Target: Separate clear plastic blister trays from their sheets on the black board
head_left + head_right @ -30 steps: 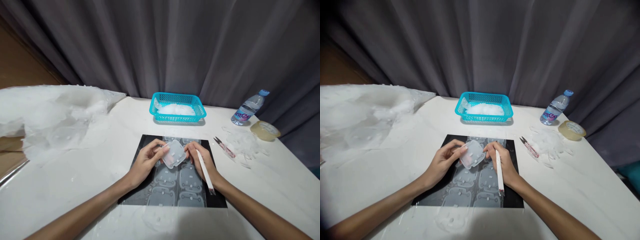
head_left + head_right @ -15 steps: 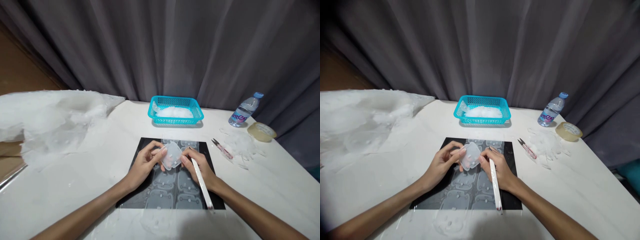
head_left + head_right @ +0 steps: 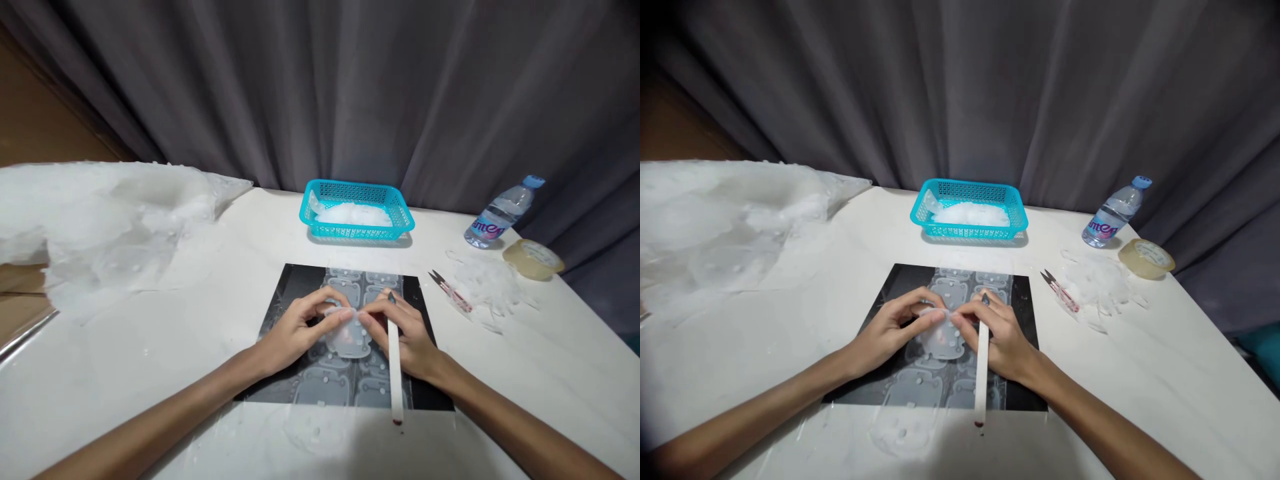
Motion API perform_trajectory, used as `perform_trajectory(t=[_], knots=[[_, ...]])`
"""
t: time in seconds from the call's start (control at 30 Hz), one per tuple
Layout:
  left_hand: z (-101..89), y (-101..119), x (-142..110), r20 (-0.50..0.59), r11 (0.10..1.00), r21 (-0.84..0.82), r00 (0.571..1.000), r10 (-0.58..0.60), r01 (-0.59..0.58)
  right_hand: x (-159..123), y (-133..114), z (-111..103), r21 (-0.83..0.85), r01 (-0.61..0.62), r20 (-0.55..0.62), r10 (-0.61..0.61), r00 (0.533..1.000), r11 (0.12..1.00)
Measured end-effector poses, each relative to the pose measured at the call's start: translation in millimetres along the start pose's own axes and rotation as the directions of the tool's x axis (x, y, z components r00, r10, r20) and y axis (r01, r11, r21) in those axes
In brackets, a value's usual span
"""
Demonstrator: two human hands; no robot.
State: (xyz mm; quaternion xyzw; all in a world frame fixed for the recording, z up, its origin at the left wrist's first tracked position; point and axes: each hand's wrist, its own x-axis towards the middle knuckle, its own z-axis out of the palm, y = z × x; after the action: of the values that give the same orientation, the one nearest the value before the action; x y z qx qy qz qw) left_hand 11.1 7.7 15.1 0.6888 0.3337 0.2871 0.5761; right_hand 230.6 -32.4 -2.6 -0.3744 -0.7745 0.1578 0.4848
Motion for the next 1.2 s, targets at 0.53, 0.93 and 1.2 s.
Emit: perform_trajectory(t=[0.53,0.93,1.2], knots=[[-3.8,2,1,-0.084,0.982,0.186,0.995,0.045,-0.028,-1,2,1,-0.086,-0.035,-0.148,0.022,0.989,0.996],[-74.2,20,126,-0.473,0.909,0.391,0.816,0.333,-0.144,2,9,8,-0.030,-0.224,-0.098,0.220,0.970,0.974],[-50.6,17,92,-0.285,0.745,0.637,0.837,0.467,-0.199,0,16,11,0.133,-0.370,-0.071,0.381,0.922,0.919]])
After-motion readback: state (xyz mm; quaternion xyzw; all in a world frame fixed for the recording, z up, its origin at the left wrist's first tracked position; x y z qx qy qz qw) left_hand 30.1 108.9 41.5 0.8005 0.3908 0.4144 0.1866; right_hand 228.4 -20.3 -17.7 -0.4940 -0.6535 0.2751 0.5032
